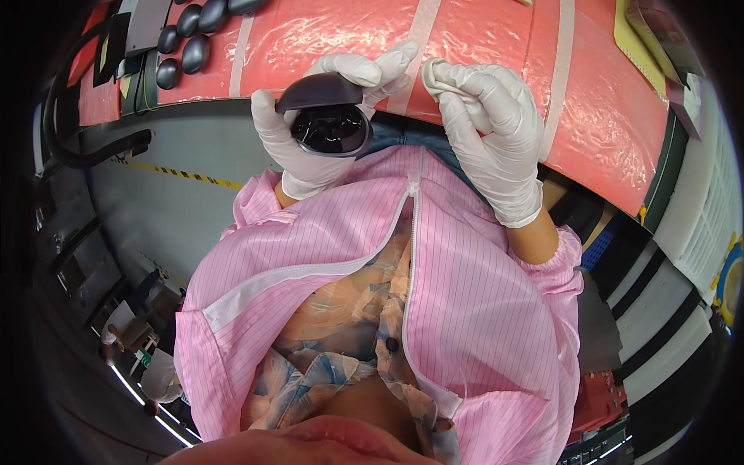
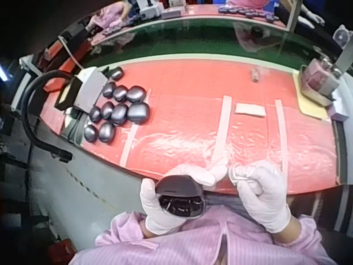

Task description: Cleaning and inspecting the interior of wireless earbud charging cases using a swab and solution.

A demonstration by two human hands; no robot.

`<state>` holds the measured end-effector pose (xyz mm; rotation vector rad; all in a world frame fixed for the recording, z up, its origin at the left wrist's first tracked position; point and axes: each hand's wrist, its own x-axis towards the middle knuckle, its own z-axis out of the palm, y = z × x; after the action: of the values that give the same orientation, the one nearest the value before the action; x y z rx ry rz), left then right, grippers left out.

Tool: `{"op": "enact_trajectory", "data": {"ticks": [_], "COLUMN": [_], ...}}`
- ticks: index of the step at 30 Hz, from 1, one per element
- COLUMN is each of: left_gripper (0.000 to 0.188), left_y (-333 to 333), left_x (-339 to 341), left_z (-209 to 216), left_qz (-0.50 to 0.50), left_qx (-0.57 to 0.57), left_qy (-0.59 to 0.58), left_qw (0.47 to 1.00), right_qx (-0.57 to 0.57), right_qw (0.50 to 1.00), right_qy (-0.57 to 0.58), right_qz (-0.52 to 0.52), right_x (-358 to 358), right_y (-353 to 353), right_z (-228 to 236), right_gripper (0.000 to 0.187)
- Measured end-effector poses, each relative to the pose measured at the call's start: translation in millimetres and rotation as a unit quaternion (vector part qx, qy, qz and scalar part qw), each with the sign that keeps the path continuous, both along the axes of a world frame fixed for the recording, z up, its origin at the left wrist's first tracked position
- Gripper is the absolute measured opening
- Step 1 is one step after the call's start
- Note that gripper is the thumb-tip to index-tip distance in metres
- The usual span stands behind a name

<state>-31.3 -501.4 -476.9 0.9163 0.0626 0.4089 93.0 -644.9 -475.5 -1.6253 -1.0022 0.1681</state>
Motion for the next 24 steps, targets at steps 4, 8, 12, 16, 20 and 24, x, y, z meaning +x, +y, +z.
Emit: {"op": "enact_trajectory", "data": {"ticks": [4, 8, 12, 16, 20, 24], "left_gripper": [0.096, 0.093, 0.086, 0.082, 0.079, 0.078], "left_y": [4, -1, -10, -9, -17, -15], "left_x": [0, 4, 4, 2, 10, 9], "left_z": [-6, 9, 11, 9, 0, -7], "left_qz": [-0.022, 0.035, 0.082, 0.098, 0.126, 0.148], "left_qx": [0.042, 0.04, 0.104, 0.122, 0.071, 0.068], "left_qy": [-0.007, 0.07, 0.134, 0.139, 0.108, 0.095], "left_qw": [0.999, 0.996, 0.982, 0.978, 0.984, 0.982], "right_qx": [-0.009, -0.01, -0.099, -0.166, -0.041, -0.087], "right_qw": [1.0, 0.999, 0.958, 0.959, 0.983, 0.965], "right_qy": [0.008, -0.038, -0.246, -0.223, -0.174, -0.243], "right_qz": [0.0, -0.03, 0.112, 0.046, 0.035, 0.054], "right_x": [0, -1, -10, 2, -16, -49], "right_y": [-2, -3, 13, 12, 23, 35], "right_z": [2, 3, 39, 28, 33, 39], "right_gripper": [0.026, 0.028, 0.029, 0.025, 0.024, 0.023]}}
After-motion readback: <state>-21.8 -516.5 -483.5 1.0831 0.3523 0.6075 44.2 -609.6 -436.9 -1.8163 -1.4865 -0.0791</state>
